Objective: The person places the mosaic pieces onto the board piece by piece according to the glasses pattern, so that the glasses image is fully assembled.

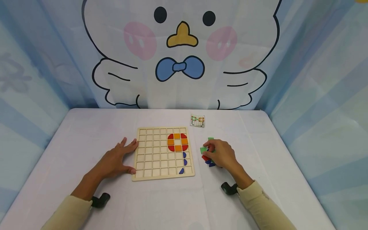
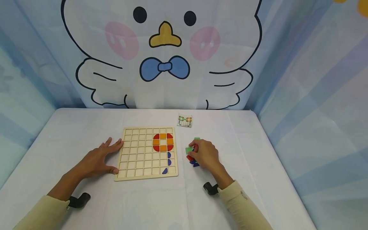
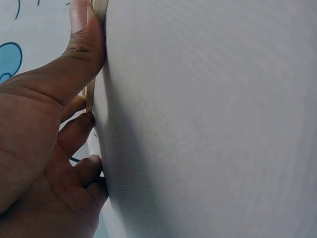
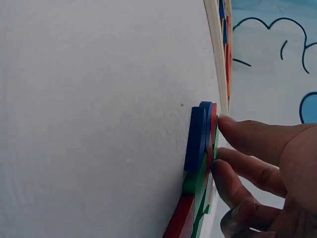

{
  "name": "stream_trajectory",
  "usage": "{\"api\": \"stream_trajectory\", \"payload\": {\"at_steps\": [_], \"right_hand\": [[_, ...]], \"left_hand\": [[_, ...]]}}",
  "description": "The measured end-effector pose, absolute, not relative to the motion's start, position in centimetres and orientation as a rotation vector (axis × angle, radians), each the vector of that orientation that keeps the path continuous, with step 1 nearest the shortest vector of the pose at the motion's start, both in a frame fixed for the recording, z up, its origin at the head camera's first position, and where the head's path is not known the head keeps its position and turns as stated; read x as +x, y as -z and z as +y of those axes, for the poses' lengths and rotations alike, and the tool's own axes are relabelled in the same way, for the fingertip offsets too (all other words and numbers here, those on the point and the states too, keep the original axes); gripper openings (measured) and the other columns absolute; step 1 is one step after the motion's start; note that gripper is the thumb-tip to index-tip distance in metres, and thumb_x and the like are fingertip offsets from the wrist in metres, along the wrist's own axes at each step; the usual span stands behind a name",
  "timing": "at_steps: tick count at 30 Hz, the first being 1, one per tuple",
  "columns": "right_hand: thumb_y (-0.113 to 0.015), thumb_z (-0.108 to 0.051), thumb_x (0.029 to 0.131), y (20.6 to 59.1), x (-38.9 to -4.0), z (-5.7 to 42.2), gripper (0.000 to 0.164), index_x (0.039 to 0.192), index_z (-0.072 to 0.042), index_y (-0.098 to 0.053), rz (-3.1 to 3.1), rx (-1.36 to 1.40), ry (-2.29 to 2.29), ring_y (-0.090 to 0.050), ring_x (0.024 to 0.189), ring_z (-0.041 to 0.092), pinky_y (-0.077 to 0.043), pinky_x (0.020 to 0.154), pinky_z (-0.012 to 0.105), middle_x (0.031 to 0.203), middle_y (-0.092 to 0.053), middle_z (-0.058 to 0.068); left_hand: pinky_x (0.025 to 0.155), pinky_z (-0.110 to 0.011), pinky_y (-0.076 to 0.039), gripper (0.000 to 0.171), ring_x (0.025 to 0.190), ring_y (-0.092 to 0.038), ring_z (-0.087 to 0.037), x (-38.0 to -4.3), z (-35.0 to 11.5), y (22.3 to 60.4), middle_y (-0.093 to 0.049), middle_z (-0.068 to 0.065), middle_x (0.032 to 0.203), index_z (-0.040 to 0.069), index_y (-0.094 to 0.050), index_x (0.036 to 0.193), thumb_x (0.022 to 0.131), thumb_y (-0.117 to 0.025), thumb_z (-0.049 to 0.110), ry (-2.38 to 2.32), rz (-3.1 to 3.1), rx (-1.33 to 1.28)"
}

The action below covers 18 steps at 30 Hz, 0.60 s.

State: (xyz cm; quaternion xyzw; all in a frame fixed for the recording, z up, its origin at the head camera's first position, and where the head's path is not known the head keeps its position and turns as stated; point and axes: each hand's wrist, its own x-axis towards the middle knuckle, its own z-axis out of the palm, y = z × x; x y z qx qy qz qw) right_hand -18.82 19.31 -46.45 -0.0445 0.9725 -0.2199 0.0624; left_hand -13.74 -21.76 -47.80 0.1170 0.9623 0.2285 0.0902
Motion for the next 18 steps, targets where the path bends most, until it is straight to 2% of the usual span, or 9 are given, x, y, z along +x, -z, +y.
{"api": "stream_trajectory", "payload": {"at_steps": [6, 14, 18], "right_hand": [[-0.089, -0.027, 0.088, 46.5, -19.0, 18.9, 0.02, 0.099, -0.019, -0.074, 2.968, -0.187, 0.668, -0.058, 0.079, 0.018, -0.046, 0.065, 0.03, 0.083, -0.065, -0.001], [-0.088, -0.02, 0.089, 46.3, -18.8, 18.2, 0.016, 0.095, -0.022, -0.073, 2.941, -0.209, 0.777, -0.062, 0.084, 0.018, -0.049, 0.07, 0.03, 0.088, -0.07, -0.002], [-0.087, -0.017, 0.09, 46.2, -18.8, 17.5, 0.015, 0.094, -0.021, -0.073, 2.927, -0.23, 0.858, -0.061, 0.08, 0.016, -0.047, 0.066, 0.029, 0.085, -0.07, -0.003]], "left_hand": [[0.114, -0.08, -0.033, 0.119, 0.15, -0.026, -0.07, -13.7, -21.7, 47.8, -0.031, -0.018, 0.173, 0.017, -0.036, 0.166, 0.068, -0.097, 0.048, -0.685, 2.856, 0.343], [0.115, -0.08, -0.033, 0.119, 0.15, -0.025, -0.069, -13.7, -21.8, 47.7, -0.031, -0.018, 0.173, 0.017, -0.036, 0.166, 0.069, -0.096, 0.048, -0.691, 2.85, 0.344], [0.115, -0.08, -0.033, 0.119, 0.151, -0.025, -0.068, -13.7, -21.7, 47.7, -0.031, -0.019, 0.173, 0.017, -0.036, 0.166, 0.068, -0.097, 0.048, -0.696, 2.85, 0.338]]}}
